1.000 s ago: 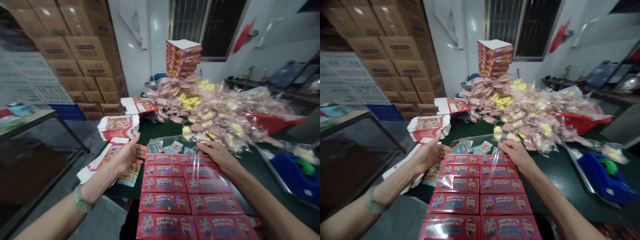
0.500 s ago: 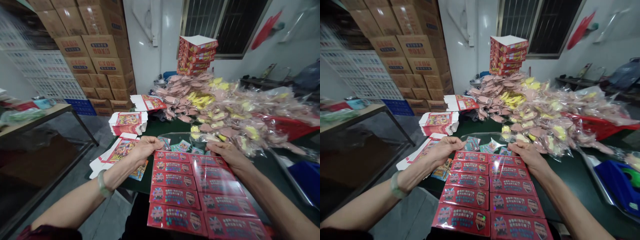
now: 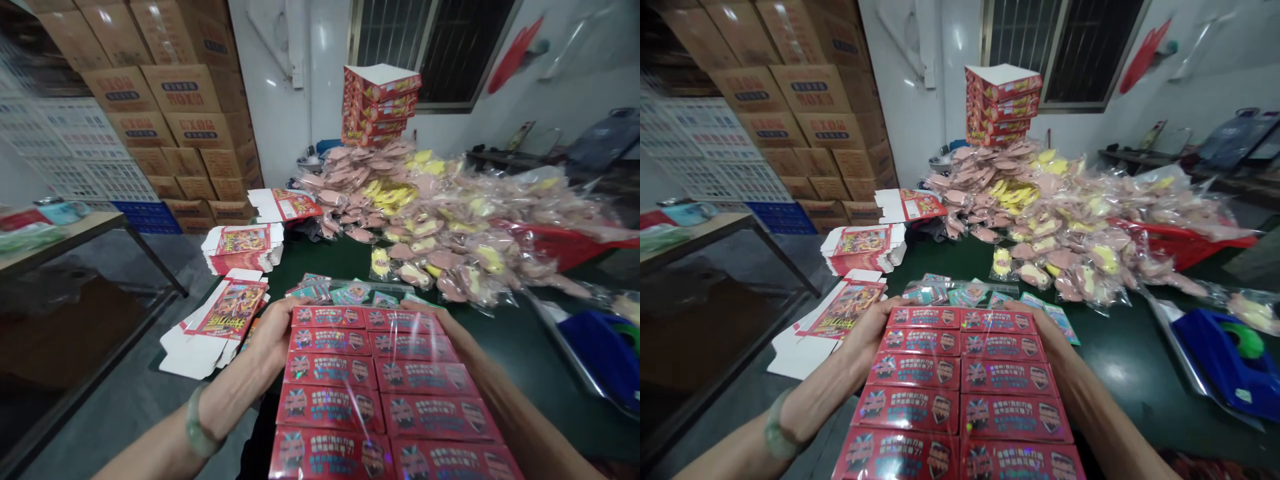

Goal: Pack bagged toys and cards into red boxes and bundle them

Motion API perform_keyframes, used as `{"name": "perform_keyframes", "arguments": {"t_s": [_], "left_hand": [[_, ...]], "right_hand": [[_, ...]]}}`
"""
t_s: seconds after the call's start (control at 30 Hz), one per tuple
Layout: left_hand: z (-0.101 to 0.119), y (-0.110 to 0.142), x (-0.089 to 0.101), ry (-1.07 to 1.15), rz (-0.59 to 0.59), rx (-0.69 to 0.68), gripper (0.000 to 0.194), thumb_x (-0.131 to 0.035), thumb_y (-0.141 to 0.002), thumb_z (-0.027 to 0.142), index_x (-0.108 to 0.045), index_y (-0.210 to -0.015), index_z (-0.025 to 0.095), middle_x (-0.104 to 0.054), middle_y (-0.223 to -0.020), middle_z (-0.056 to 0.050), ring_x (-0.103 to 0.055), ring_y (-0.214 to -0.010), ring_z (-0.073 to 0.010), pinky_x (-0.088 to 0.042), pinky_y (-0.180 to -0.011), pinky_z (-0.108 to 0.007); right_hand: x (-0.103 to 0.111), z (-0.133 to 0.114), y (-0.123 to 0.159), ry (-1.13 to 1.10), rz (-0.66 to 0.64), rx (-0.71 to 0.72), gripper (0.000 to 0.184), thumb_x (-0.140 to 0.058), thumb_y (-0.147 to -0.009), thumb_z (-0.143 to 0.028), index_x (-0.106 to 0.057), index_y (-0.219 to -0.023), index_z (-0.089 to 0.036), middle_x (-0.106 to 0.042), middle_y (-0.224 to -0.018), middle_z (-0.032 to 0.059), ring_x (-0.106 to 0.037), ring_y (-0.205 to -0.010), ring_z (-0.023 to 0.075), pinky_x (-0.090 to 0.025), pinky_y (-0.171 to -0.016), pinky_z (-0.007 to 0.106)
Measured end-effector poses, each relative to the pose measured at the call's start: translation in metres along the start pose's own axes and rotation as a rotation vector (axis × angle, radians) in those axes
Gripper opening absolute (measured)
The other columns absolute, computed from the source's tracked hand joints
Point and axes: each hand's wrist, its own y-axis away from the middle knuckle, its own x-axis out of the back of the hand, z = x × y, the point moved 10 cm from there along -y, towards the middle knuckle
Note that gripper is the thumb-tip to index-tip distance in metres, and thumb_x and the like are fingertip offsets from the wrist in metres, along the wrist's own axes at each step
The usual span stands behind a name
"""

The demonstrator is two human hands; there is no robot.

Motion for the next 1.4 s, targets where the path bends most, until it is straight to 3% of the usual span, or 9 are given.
{"name": "perform_keyframes", "arguments": {"t_s": [0.1,0.3,0.47,0.57,0.77,0.9,1.0,1.17,1.4], "left_hand": [[0.034,0.003,-0.013,0.048,0.001,-0.149,0.010,-0.064,-0.062,0.013,-0.055,-0.057,0.014,-0.059,-0.057,0.002,-0.053,-0.047,-0.0090,-0.046,-0.053,-0.023],[0.130,0.024,-0.072,-0.209,-0.328,-0.895,0.016,-0.069,-0.063,0.022,-0.058,-0.053,0.016,-0.061,-0.079,0.000,-0.059,-0.080,-0.0156,-0.045,-0.077,-0.028],[0.076,0.016,-0.040,-0.650,-0.265,-0.779,0.028,-0.068,-0.071,0.035,-0.059,-0.052,0.016,-0.063,-0.085,-0.008,-0.059,-0.084,-0.0224,-0.044,-0.080,-0.034],[0.057,0.027,-0.012,-0.636,-0.177,-0.804,0.018,-0.064,-0.076,0.030,-0.066,-0.064,0.017,-0.062,-0.095,-0.009,-0.058,-0.088,-0.0215,-0.044,-0.081,-0.032],[0.057,0.030,0.001,-0.507,-0.010,-0.834,0.016,-0.063,-0.077,0.028,-0.068,-0.065,0.017,-0.061,-0.096,-0.008,-0.057,-0.089,-0.0189,-0.045,-0.073,-0.026],[0.060,0.031,0.002,-0.545,0.087,-0.863,0.023,-0.059,-0.080,0.028,-0.066,-0.060,0.017,-0.061,-0.090,-0.006,-0.057,-0.085,-0.0171,-0.043,-0.072,-0.025],[0.060,0.034,0.003,-0.534,0.134,-0.862,0.026,-0.058,-0.080,0.029,-0.063,-0.058,0.018,-0.060,-0.088,-0.005,-0.057,-0.085,-0.0176,-0.042,-0.071,-0.025],[0.059,0.036,0.003,-0.517,0.159,-0.832,0.025,-0.059,-0.079,0.030,-0.063,-0.059,0.016,-0.059,-0.092,-0.006,-0.058,-0.084,-0.0184,-0.043,-0.069,-0.025],[0.059,0.032,0.000,-0.488,0.067,-0.825,0.024,-0.059,-0.079,0.029,-0.066,-0.061,0.014,-0.059,-0.093,-0.008,-0.057,-0.080,-0.0163,-0.043,-0.066,-0.024]], "right_hand": [[0.008,-0.031,-0.003,-0.234,-0.026,-0.011,0.029,-0.056,-0.078,-0.034,-0.057,-0.054,-0.017,-0.058,-0.060,0.0022,-0.053,-0.052,0.0139,-0.043,-0.053,0.027],[0.046,-0.123,0.012,-0.154,0.134,0.655,0.018,-0.058,-0.074,-0.023,-0.064,-0.057,-0.019,-0.060,-0.074,0.0026,-0.056,-0.079,0.0176,-0.043,-0.081,0.033],[0.023,-0.081,0.036,0.164,0.070,0.657,0.023,-0.056,-0.078,-0.025,-0.062,-0.056,-0.021,-0.062,-0.068,0.0029,-0.057,-0.076,0.0207,-0.042,-0.080,0.037],[0.010,-0.061,0.053,0.247,0.050,0.604,0.021,-0.054,-0.083,-0.027,-0.063,-0.065,-0.021,-0.063,-0.073,0.0039,-0.057,-0.079,0.0205,-0.043,-0.079,0.035],[0.069,-0.047,0.052,0.189,0.436,0.376,0.018,-0.064,-0.074,-0.037,-0.062,-0.066,-0.020,-0.061,-0.070,0.0026,-0.056,-0.072,0.0188,-0.044,-0.069,0.031],[0.096,-0.079,0.088,0.389,0.750,0.367,0.021,-0.062,-0.073,-0.043,-0.062,-0.083,-0.024,-0.063,-0.086,0.0056,-0.058,-0.083,0.0262,-0.044,-0.077,0.039],[0.058,-0.129,0.122,0.621,0.862,0.504,0.027,-0.054,-0.080,-0.045,-0.057,-0.105,-0.033,-0.062,-0.105,0.0067,-0.058,-0.094,0.0304,-0.043,-0.083,0.044],[-0.083,-0.168,0.085,0.887,0.389,0.837,0.042,-0.055,-0.079,-0.039,-0.052,-0.116,-0.020,-0.058,-0.116,0.0139,-0.051,-0.107,0.0327,-0.037,-0.092,0.049],[-0.136,-0.097,-0.023,0.552,-0.291,0.305,0.016,-0.058,-0.073,-0.028,-0.053,-0.063,-0.017,-0.051,-0.054,-0.0028,-0.045,-0.049,0.0101,-0.036,-0.049,0.023]]}}
